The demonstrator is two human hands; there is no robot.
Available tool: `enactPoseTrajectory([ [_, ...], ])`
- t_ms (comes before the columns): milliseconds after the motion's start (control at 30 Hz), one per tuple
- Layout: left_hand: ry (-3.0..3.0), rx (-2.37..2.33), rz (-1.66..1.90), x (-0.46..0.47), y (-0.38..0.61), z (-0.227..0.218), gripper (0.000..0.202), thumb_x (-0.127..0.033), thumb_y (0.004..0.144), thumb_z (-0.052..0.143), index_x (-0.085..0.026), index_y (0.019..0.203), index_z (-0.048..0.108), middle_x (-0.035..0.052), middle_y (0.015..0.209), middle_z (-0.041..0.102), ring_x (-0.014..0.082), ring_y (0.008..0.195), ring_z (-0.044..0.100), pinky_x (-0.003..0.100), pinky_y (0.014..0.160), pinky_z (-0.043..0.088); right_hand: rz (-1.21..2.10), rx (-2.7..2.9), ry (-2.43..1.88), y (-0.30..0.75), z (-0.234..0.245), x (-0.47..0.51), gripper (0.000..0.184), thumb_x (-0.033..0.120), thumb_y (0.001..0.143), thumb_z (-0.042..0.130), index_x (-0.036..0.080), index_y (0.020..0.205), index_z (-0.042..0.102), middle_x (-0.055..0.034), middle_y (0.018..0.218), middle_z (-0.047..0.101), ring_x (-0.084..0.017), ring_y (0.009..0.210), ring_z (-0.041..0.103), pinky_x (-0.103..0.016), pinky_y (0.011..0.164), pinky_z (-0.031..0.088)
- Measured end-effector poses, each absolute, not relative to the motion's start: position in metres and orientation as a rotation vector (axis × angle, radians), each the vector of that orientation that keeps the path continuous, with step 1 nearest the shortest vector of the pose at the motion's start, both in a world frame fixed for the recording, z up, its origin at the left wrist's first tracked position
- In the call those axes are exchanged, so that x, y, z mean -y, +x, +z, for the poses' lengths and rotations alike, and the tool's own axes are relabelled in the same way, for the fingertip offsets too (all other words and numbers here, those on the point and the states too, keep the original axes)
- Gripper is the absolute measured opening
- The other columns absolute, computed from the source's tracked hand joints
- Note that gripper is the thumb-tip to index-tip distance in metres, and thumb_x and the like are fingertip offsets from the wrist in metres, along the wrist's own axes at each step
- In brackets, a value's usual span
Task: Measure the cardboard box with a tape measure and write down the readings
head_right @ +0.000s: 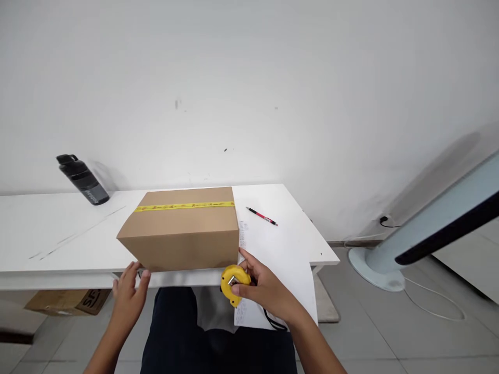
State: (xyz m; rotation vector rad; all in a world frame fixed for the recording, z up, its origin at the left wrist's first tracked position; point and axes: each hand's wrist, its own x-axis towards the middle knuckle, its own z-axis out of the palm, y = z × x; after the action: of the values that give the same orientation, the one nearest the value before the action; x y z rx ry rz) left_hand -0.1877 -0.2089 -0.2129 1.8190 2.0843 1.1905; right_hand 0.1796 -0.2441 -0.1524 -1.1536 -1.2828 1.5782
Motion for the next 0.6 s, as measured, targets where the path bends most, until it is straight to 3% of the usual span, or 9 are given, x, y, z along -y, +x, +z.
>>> enactPoseTrajectory([
  [67,1.835,-2.041,1.156,0.212,-0.182,-0.214,0.047,-0.056,0.097,0.042,-0.025,0.126,0.06,0.012,0.134,0.064,0.0357,0.137,0.05,0.073,0.12,0.006,1.551,1.248,-1.196,0.172,-0.15,0.24,0.105,0.043,0.075,0.085,0.021,0.16,0.028,-0.002,0.104,0.054,-0.022,0.1,0.058,-0.036,0.091,0.049],
  [200,1.902,-1.756,1.276,0.224,-0.177,-0.211,0.05,-0.053,0.098,0.045,-0.026,0.139,0.054,0.0116,0.138,0.058,0.0295,0.133,0.052,0.058,0.12,0.03,1.448,1.275,-1.156,0.179,-0.134,0.23,0.094,0.041,0.075,0.086,0.028,0.155,0.04,-0.0014,0.103,0.057,-0.021,0.096,0.061,-0.035,0.087,0.051],
  [267,1.964,-1.677,1.363,0.23,-0.179,-0.207,0.051,-0.052,0.099,0.045,-0.027,0.144,0.052,0.0123,0.139,0.054,0.0288,0.134,0.05,0.053,0.118,0.036,1.422,1.309,-1.106,0.191,-0.118,0.224,0.092,0.04,0.074,0.088,0.029,0.154,0.043,-0.0033,0.108,0.062,-0.022,0.101,0.062,-0.035,0.09,0.051],
  [367,2.107,-1.591,1.459,0.237,-0.181,-0.198,0.058,-0.052,0.1,0.044,-0.031,0.154,0.041,0.0128,0.151,0.044,0.0304,0.144,0.04,0.054,0.121,0.032,1.498,1.379,-1.036,0.211,-0.092,0.213,0.087,0.039,0.074,0.087,0.026,0.151,0.049,-0.007,0.117,0.068,-0.025,0.111,0.063,-0.038,0.095,0.051],
  [467,2.24,-1.51,1.47,0.238,-0.178,-0.19,0.067,-0.05,0.099,0.05,-0.037,0.16,0.026,0.01,0.164,0.03,0.0321,0.152,0.028,0.056,0.123,0.028,1.601,1.456,-1.01,0.227,-0.075,0.2,0.077,0.036,0.075,0.086,0.024,0.146,0.057,-0.008,0.117,0.072,-0.025,0.108,0.066,-0.037,0.093,0.052],
  [600,2.158,-1.538,1.582,0.23,-0.171,-0.185,0.071,-0.042,0.097,0.057,-0.038,0.16,0.025,0.0082,0.161,0.04,0.0294,0.148,0.038,0.051,0.121,0.033,1.701,1.456,-0.969,0.236,-0.071,0.182,0.065,0.035,0.077,0.084,0.023,0.138,0.064,-0.0076,0.108,0.074,-0.021,0.09,0.069,-0.031,0.077,0.055],
])
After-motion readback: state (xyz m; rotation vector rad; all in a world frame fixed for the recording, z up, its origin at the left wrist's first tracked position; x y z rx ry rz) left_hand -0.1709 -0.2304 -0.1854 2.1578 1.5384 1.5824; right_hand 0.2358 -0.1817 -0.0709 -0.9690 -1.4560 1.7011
